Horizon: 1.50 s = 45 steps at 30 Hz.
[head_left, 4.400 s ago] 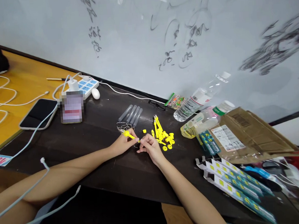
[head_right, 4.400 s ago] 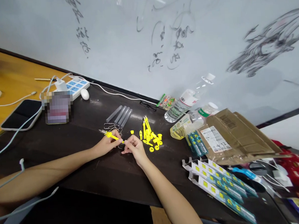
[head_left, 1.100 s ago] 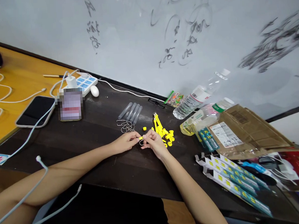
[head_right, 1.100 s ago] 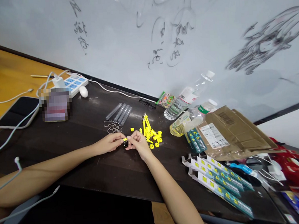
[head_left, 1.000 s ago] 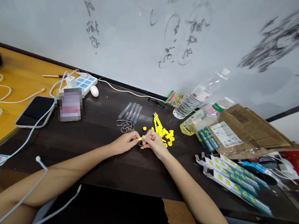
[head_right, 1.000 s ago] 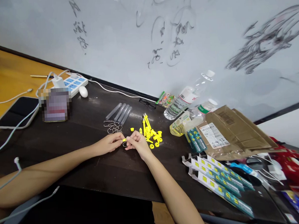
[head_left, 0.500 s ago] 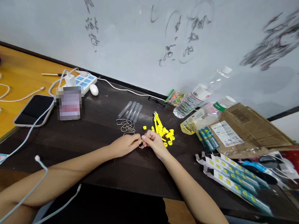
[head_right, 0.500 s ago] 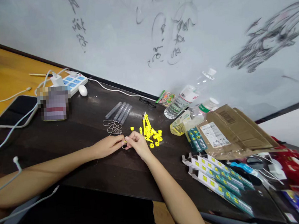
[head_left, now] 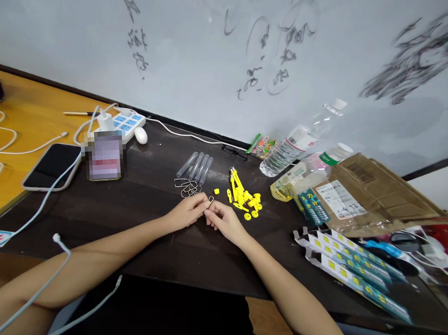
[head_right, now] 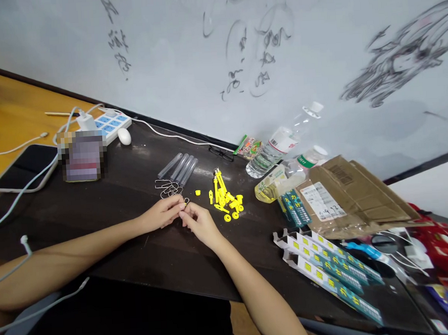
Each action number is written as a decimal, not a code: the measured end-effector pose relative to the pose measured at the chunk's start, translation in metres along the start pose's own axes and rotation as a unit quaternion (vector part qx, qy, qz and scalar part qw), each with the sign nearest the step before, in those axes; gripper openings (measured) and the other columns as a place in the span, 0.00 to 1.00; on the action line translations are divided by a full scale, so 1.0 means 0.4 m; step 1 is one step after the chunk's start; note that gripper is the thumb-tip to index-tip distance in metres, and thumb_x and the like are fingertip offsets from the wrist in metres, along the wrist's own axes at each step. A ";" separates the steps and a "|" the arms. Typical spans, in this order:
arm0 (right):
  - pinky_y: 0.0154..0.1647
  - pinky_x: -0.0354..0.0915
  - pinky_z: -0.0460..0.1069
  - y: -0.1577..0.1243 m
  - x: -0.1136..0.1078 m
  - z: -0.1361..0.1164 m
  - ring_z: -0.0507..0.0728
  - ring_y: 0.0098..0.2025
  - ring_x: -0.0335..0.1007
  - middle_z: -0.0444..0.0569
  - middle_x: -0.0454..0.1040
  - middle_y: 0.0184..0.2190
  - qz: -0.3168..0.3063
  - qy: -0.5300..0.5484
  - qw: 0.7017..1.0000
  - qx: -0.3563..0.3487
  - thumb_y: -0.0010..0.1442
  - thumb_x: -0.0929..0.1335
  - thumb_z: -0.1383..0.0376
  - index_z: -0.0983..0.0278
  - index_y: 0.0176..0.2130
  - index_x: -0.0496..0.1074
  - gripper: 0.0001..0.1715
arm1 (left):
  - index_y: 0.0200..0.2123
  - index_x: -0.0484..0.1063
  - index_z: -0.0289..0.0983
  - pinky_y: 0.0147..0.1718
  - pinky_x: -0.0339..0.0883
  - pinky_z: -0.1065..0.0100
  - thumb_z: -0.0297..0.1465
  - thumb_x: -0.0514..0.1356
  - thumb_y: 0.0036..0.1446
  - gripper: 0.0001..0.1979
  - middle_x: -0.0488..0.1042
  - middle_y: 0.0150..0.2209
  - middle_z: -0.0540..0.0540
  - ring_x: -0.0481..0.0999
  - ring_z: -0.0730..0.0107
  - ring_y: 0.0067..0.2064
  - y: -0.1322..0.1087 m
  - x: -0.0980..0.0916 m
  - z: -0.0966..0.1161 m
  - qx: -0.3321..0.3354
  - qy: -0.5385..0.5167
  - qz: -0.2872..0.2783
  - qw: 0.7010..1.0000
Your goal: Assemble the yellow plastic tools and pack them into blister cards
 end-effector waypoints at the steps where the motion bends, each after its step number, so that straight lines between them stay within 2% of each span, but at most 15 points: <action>1: 0.22 0.59 0.44 -0.001 -0.002 -0.002 0.48 0.20 0.60 0.41 0.67 0.20 0.004 -0.017 1.000 -0.005 0.59 0.65 0.55 0.62 0.27 0.61 0.16 | 0.31 0.58 0.38 0.14 0.48 0.77 0.43 0.48 0.62 0.15 0.58 0.18 0.58 0.56 0.80 0.15 0.000 0.002 -0.003 -0.004 -0.017 -0.004 1.000; 4: 0.23 0.57 0.44 -0.003 -0.013 -0.012 0.48 0.20 0.57 0.39 0.64 0.19 0.035 -0.084 0.995 -0.036 0.59 0.65 0.59 0.62 0.25 0.60 0.15 | 0.30 0.57 0.38 0.13 0.48 0.77 0.43 0.47 0.63 0.15 0.55 0.18 0.58 0.55 0.81 0.15 0.001 0.007 -0.005 -0.014 -0.045 -0.017 0.999; 6: 0.23 0.55 0.44 -0.005 -0.017 -0.020 0.48 0.21 0.56 0.39 0.61 0.19 0.053 -0.125 0.989 -0.057 0.58 0.65 0.60 0.62 0.25 0.59 0.14 | 0.30 0.57 0.38 0.15 0.50 0.77 0.42 0.47 0.63 0.15 0.55 0.19 0.58 0.54 0.81 0.16 0.001 0.005 0.000 -0.008 -0.021 -0.019 1.000; 10: 0.24 0.57 0.44 -0.007 -0.017 -0.019 0.49 0.24 0.60 0.40 0.64 0.24 0.045 -0.105 0.992 -0.053 0.60 0.63 0.61 0.62 0.31 0.62 0.08 | 0.29 0.61 0.37 0.25 0.54 0.74 0.38 0.47 0.64 0.14 0.59 0.22 0.55 0.60 0.77 0.23 0.002 -0.017 0.022 0.056 0.139 0.007 0.989; 13: 0.23 0.59 0.44 -0.006 -0.027 -0.013 0.49 0.24 0.60 0.40 0.63 0.24 0.064 -0.069 0.995 -0.031 0.62 0.62 0.57 0.61 0.33 0.60 0.11 | 0.29 0.63 0.36 0.28 0.54 0.73 0.36 0.49 0.63 0.12 0.62 0.24 0.54 0.62 0.75 0.26 0.000 -0.015 0.029 0.085 0.230 -0.027 0.969; 15: 0.23 0.59 0.44 -0.003 -0.030 -0.013 0.49 0.23 0.59 0.40 0.61 0.23 0.040 -0.069 0.996 -0.028 0.62 0.62 0.55 0.61 0.31 0.59 0.14 | 0.29 0.64 0.36 0.28 0.54 0.72 0.36 0.49 0.63 0.13 0.65 0.25 0.52 0.64 0.75 0.27 -0.002 -0.005 0.028 0.086 0.240 -0.056 0.965; 18: 0.23 0.61 0.44 0.000 -0.029 -0.011 0.49 0.22 0.59 0.39 0.60 0.21 -0.040 -0.059 0.997 -0.025 0.63 0.61 0.54 0.62 0.30 0.60 0.16 | 0.27 0.64 0.35 0.27 0.55 0.73 0.37 0.50 0.62 0.14 0.64 0.24 0.53 0.63 0.75 0.27 -0.002 0.003 0.022 0.061 0.204 -0.060 0.975; 21: 0.22 0.64 0.44 0.003 -0.033 -0.002 0.49 0.22 0.61 0.39 0.61 0.21 -0.098 0.003 0.995 -0.010 0.63 0.61 0.53 0.62 0.32 0.61 0.16 | 0.29 0.65 0.35 0.21 0.53 0.75 0.39 0.51 0.60 0.14 0.60 0.21 0.54 0.60 0.78 0.22 0.000 0.005 0.006 -0.005 0.135 -0.056 0.989; 23: 0.22 0.65 0.44 0.006 -0.035 0.006 0.49 0.22 0.62 0.39 0.63 0.21 -0.114 0.045 0.993 0.000 0.62 0.62 0.52 0.62 0.33 0.61 0.16 | 0.33 0.66 0.35 0.17 0.51 0.76 0.40 0.50 0.61 0.14 0.59 0.21 0.55 0.58 0.80 0.18 -0.001 0.007 -0.008 -0.069 0.075 -0.067 0.993; 25: 0.21 0.65 0.44 0.009 -0.038 0.012 0.48 0.21 0.62 0.39 0.65 0.21 -0.108 0.063 0.992 0.005 0.62 0.62 0.52 0.62 0.33 0.61 0.16 | 0.36 0.65 0.36 0.13 0.49 0.77 0.40 0.48 0.61 0.14 0.57 0.21 0.56 0.55 0.81 0.15 -0.004 0.009 -0.016 -0.121 0.028 -0.080 0.989; 28: 0.19 0.64 0.43 0.012 -0.039 0.017 0.47 0.19 0.62 0.38 0.65 0.19 -0.093 0.063 0.994 0.010 0.61 0.63 0.52 0.63 0.31 0.60 0.17 | 0.35 0.66 0.35 0.11 0.47 0.77 0.38 0.48 0.61 0.13 0.57 0.22 0.56 0.54 0.82 0.14 -0.006 0.009 -0.012 -0.139 0.018 -0.084 0.987; 32: 0.18 0.63 0.43 0.012 -0.036 0.018 0.47 0.17 0.61 0.38 0.65 0.19 -0.084 0.061 0.994 0.017 0.61 0.63 0.52 0.63 0.31 0.59 0.17 | 0.34 0.66 0.35 0.13 0.50 0.76 0.38 0.48 0.60 0.14 0.59 0.23 0.54 0.57 0.81 0.15 -0.006 0.006 0.000 -0.112 0.060 -0.080 0.989; 39: 0.16 0.62 0.42 0.007 -0.030 0.018 0.47 0.18 0.59 0.38 0.63 0.19 -0.036 0.027 0.999 0.004 0.61 0.63 0.53 0.62 0.30 0.59 0.16 | 0.30 0.68 0.35 0.25 0.57 0.74 0.33 0.49 0.60 0.12 0.67 0.25 0.51 0.64 0.76 0.23 -0.004 -0.001 0.021 -0.021 0.182 -0.079 0.980; 45: 0.14 0.56 0.41 -0.001 -0.023 0.025 0.46 0.16 0.56 0.37 0.62 0.18 0.023 -0.030 0.999 -0.013 0.61 0.63 0.54 0.62 0.29 0.59 0.16 | 0.30 0.68 0.35 0.31 0.58 0.72 0.29 0.48 0.60 0.11 0.69 0.25 0.50 0.68 0.71 0.29 -0.008 0.002 0.028 -0.012 0.224 -0.066 0.972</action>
Point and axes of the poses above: each hand's wrist, its own y-axis towards the middle knuckle, its own x-axis out of the palm, z = x × y, the point moved 5 cm from there along y, towards the middle knuckle
